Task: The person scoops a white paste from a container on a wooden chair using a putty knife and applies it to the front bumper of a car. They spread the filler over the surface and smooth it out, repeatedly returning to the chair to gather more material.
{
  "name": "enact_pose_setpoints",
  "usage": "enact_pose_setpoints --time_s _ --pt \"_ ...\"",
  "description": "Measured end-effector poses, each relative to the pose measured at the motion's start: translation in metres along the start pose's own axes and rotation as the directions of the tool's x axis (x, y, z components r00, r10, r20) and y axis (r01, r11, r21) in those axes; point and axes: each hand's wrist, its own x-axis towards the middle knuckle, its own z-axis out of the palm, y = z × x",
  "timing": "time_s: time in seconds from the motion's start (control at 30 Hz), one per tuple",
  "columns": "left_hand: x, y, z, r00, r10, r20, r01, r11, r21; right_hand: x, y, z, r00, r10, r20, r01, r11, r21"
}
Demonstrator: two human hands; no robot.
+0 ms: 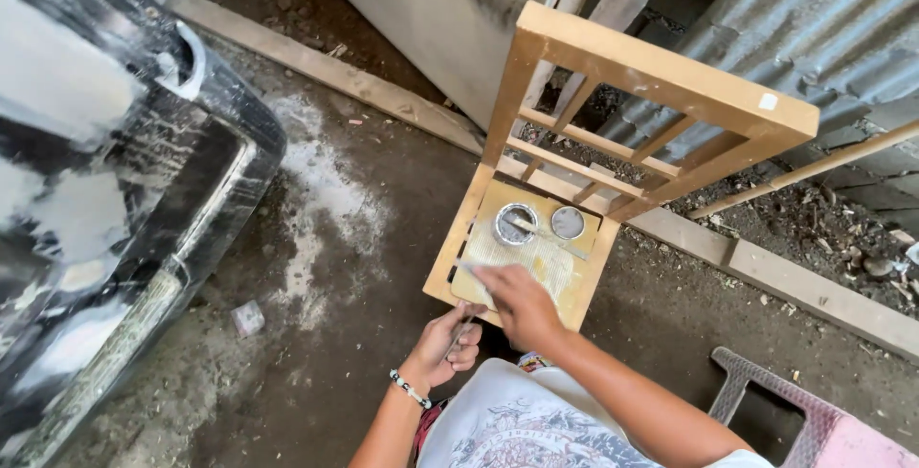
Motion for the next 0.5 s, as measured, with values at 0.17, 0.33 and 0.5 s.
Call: enact_pose_setpoints --time_s 0.17,0.33,0.5 --pt "0.098 -0.051 -0.092 0.996 0.042 -0.074 -0.066 0.935 -0.35 -0.001 -0.044 -0.013 0.972 -0.231 0.048 0.228 0.971 0.07" --pt "0.08 -0.025 -0.059 0.981 0.194 0.003 -0.176 0.899 -0.401 0.007 -0.035 -0.007 0.993 -0.115 0.018 0.114 0.991 0.068" --pt "0.09 -0.017 -0.083 0.938 0.166 -0.304 -0.233 0.952 -0.199 0.007 -0.032 -0.008 0.972 -0.229 0.047 0.225 0.971 0.08"
